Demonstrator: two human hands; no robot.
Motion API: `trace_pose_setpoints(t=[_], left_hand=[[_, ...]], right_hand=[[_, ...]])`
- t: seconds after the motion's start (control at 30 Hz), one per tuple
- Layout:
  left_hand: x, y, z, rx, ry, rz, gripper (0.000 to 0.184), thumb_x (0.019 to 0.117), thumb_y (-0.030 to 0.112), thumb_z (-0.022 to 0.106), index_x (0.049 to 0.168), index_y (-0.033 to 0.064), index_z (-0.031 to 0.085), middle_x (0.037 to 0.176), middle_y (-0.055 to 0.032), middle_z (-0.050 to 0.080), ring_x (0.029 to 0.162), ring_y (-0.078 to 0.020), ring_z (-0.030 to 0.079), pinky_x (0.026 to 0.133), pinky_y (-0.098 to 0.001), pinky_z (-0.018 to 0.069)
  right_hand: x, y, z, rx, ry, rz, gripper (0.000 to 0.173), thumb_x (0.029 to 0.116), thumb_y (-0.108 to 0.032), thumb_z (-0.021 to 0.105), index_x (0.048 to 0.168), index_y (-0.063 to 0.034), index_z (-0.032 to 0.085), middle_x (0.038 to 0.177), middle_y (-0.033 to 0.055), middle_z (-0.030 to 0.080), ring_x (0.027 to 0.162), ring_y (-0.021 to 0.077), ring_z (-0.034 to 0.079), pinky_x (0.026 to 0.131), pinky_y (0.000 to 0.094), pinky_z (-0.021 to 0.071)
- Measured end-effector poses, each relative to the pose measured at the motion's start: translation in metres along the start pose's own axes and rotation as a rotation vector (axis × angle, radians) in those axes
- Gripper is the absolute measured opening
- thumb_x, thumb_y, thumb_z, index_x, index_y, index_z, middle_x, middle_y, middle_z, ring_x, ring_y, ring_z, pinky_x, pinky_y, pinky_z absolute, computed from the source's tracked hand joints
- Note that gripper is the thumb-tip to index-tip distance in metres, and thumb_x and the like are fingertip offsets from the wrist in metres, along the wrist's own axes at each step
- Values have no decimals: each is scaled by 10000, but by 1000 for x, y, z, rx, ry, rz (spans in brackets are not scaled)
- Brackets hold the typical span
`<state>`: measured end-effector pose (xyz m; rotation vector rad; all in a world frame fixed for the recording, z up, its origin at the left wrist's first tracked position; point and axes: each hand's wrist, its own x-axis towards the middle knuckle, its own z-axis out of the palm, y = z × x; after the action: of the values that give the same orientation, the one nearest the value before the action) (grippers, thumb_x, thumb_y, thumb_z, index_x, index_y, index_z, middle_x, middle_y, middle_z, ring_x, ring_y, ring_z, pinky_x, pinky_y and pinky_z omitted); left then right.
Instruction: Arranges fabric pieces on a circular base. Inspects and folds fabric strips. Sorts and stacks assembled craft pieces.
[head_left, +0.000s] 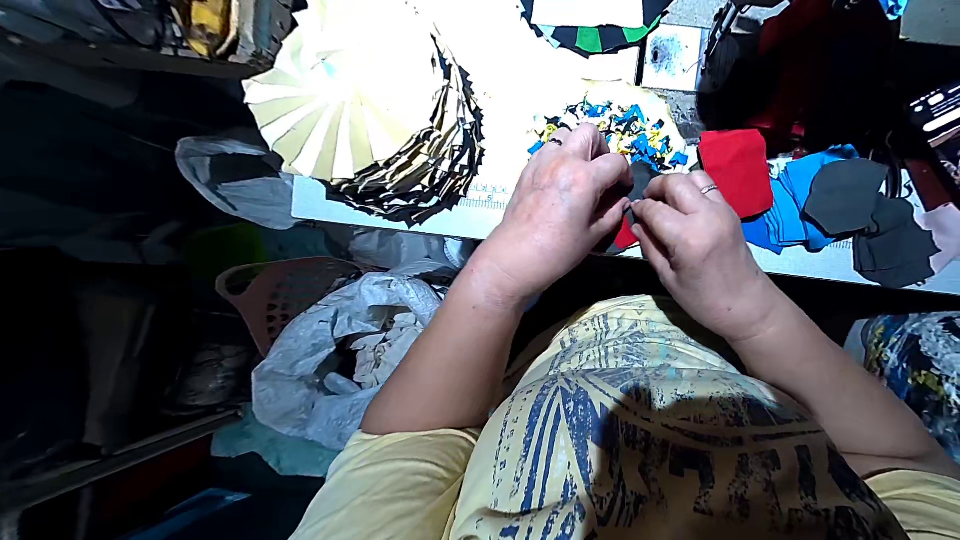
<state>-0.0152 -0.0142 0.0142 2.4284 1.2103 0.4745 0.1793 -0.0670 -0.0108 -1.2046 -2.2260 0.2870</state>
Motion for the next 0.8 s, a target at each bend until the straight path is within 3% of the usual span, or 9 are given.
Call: trace_pose_setpoints(t=[0.17,0.27,0.33,0.4,0.5,0.57,0.63,0.8], left_hand=[[-1,-15,-16,13,-60,106,190,929,192,679,1097,161,761,1167,-105,640,1135,-319,575,970,-530,452],[-3,-9,-18,34,9,122,217,929,151,639,1116,142,748,1203,-126,638,1169,-345,559,995,-558,425],[-4,2,-11,44,104,130,234,958,138,605,1143,127,748,1223,-140,646,1200,-348,561,1057,-570,391],[-3,15,1,67,157,121,262,1002,141,566,1209,104,722,1321,-158,635,1320,-356,539,1155,-613,325],[3,27,21,161,54,19,444,1084,292,394,1452,107,561,1597,-147,437,1538,-349,301,1235,-653,154],[8,25,32,226,-23,-55,562,1098,382,277,1560,101,430,1677,-143,299,1577,-338,193,1242,-650,95],[11,20,41,262,-30,-87,605,1099,429,246,1605,118,358,1704,-112,241,1587,-319,160,1241,-656,66],[10,15,42,270,-33,-79,614,1092,445,251,1616,139,342,1714,-90,214,1591,-314,142,1243,-653,68]], right_hand=[[-9,-10,-20,257,-179,10,255,1017,-130,603,1196,2,726,1255,172,651,1181,266,623,1017,360,529],[-17,2,-44,281,-29,25,216,1008,-69,590,1128,30,740,1190,173,687,1106,214,675,952,327,577],[-25,13,-63,167,60,51,190,994,-36,600,1094,53,735,1170,192,687,1080,223,680,931,330,581],[-32,24,-79,45,82,77,182,978,-24,613,1089,46,738,1188,193,682,1102,236,672,958,335,561],[-38,36,-86,-35,37,78,200,952,-13,624,1108,41,737,1211,203,676,1134,280,656,987,389,536],[-38,37,-84,-53,-3,62,211,946,-19,634,1121,42,733,1224,209,674,1160,313,645,998,432,525],[-37,39,-80,-61,-32,50,203,937,-33,662,1112,41,732,1219,203,674,1155,326,639,989,441,523],[-38,45,-75,-68,-56,15,159,942,-38,691,1073,35,746,1188,191,691,1138,325,645,986,427,521]])
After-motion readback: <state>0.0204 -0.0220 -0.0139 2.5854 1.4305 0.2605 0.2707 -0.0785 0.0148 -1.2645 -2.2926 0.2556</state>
